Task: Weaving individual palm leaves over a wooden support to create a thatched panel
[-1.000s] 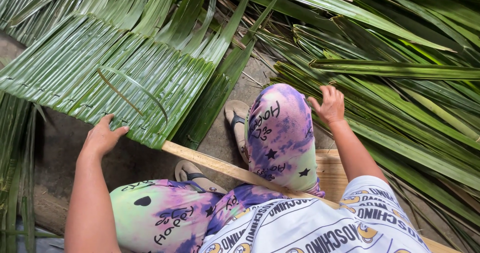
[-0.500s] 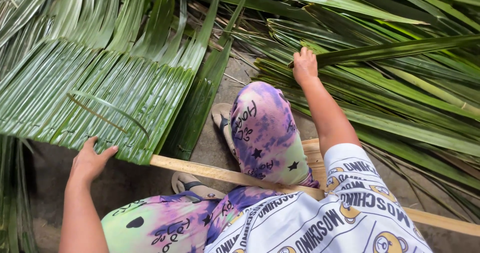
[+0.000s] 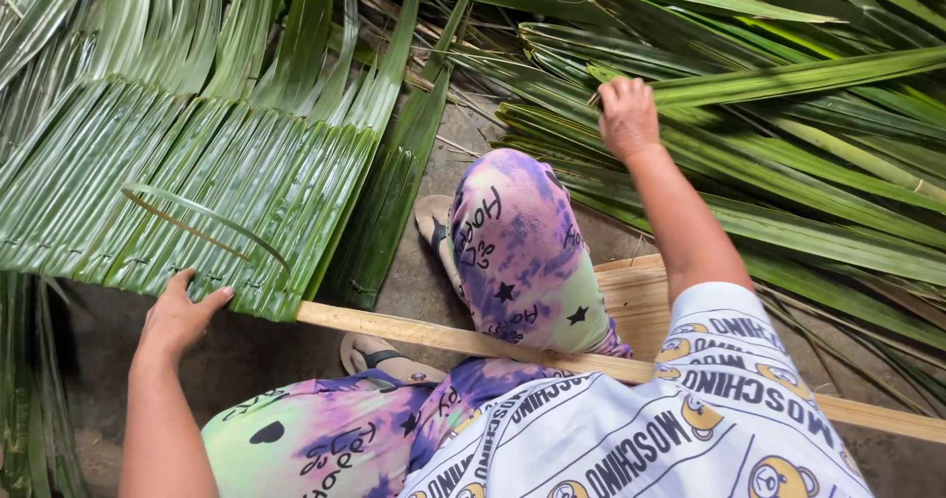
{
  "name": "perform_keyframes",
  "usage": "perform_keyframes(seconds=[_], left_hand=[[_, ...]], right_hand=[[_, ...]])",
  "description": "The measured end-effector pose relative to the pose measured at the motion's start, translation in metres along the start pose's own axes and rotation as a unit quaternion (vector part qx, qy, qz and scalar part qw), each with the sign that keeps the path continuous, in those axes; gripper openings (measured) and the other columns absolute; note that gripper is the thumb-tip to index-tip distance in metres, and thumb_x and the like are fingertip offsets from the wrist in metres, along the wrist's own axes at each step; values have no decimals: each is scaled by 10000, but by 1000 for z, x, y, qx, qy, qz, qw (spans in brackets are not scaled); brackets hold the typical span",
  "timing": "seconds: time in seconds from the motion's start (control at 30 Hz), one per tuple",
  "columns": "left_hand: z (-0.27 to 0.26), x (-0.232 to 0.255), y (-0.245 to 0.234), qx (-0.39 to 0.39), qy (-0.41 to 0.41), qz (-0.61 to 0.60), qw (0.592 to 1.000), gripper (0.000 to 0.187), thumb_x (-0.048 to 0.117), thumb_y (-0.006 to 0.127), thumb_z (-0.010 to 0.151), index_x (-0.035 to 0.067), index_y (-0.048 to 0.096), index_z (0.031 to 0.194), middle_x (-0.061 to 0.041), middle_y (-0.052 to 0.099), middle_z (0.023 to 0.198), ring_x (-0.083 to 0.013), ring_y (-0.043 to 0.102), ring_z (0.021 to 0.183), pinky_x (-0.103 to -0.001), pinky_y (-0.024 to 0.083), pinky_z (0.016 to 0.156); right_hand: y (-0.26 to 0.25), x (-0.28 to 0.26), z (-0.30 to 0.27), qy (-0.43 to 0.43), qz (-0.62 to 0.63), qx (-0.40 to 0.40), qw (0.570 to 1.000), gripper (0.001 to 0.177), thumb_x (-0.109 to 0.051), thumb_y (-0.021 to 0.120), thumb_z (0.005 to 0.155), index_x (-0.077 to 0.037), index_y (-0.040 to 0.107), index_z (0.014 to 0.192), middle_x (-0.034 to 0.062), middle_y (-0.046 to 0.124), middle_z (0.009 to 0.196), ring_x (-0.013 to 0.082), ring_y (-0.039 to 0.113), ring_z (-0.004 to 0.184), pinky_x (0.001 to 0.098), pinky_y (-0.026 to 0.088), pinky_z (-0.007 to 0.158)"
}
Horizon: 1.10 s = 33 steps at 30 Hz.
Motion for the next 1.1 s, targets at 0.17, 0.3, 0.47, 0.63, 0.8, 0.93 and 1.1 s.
perform_keyframes(seconds=[0.17, 0.3, 0.47, 0.63, 0.8, 0.93, 1.1], left_hand=[[8, -7, 4, 5, 13, 13, 1000, 842, 357, 743, 870, 31, 431, 1581, -301, 683, 1161, -419, 677, 907, -515, 511, 894], [9, -6, 4, 12, 20, 22, 999, 854, 376, 742, 856, 21, 431, 1568, -302, 627, 1337, -459, 633, 1141, -535, 474, 992], [1, 0, 0, 17, 24, 13, 999, 834, 352, 737, 867, 2, 430, 1560, -312, 605, 1362, -471, 626, 1145, -540, 485, 967], [2, 1, 1, 9, 12, 25, 1000, 851, 370, 735, 862, 22, 419, 1572, -295, 593, 1395, -462, 608, 1195, -544, 460, 1017], [-6, 9, -3, 6, 8, 29, 1000, 844, 361, 729, 878, 16, 413, 1580, -302, 632, 1319, -443, 687, 973, -541, 496, 946], [-9, 11, -4, -2, -7, 21, 1000, 826, 337, 732, 897, 39, 406, 1595, -286, 621, 1340, -431, 681, 726, -533, 538, 809], [-5, 10, -2, -1, -13, -11, 1000, 832, 305, 751, 894, 19, 401, 1593, -292, 576, 1393, -431, 671, 700, -514, 547, 719]], right_hand=[[-33, 29, 13, -2, 75, 64, 995, 342, -49, 712, 884, -86, 657, 1220, 93, 637, 1251, 305, 593, 935, 388, 537, 838], [-49, 42, 4, 28, 161, 25, 986, 550, -64, 805, 829, -22, 632, 1349, 153, 624, 1320, 337, 636, 1092, 405, 534, 938], [-16, 83, -46, 142, 139, 45, 979, 339, -32, 736, 919, -17, 678, 1253, 152, 640, 1252, 314, 639, 1099, 415, 524, 967], [62, 112, -120, 178, 15, -92, 980, 344, 25, 651, 744, -26, 681, 1083, 163, 650, 1222, 394, 618, 1006, 465, 497, 884], [75, 90, -132, 161, -62, -189, 967, 617, -303, 888, 690, -74, 649, 1211, 141, 688, 1118, 325, 637, 1027, 455, 377, 1014], [75, 73, -131, 132, -138, -122, 974, 293, -191, 728, 746, -99, 657, 1014, 136, 643, 986, 333, 592, 889, 451, 392, 965], [51, 56, -103, 128, -91, -86, 984, 470, -247, 762, 697, -76, 633, 1116, 129, 654, 1050, 313, 578, 930, 430, 403, 956]])
Point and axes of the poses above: each hand's wrist, its own z-axis towards the middle knuckle, its own y-axis out of the palm, x = y × z, the point moved 3 cm from there along z, towards the middle knuckle
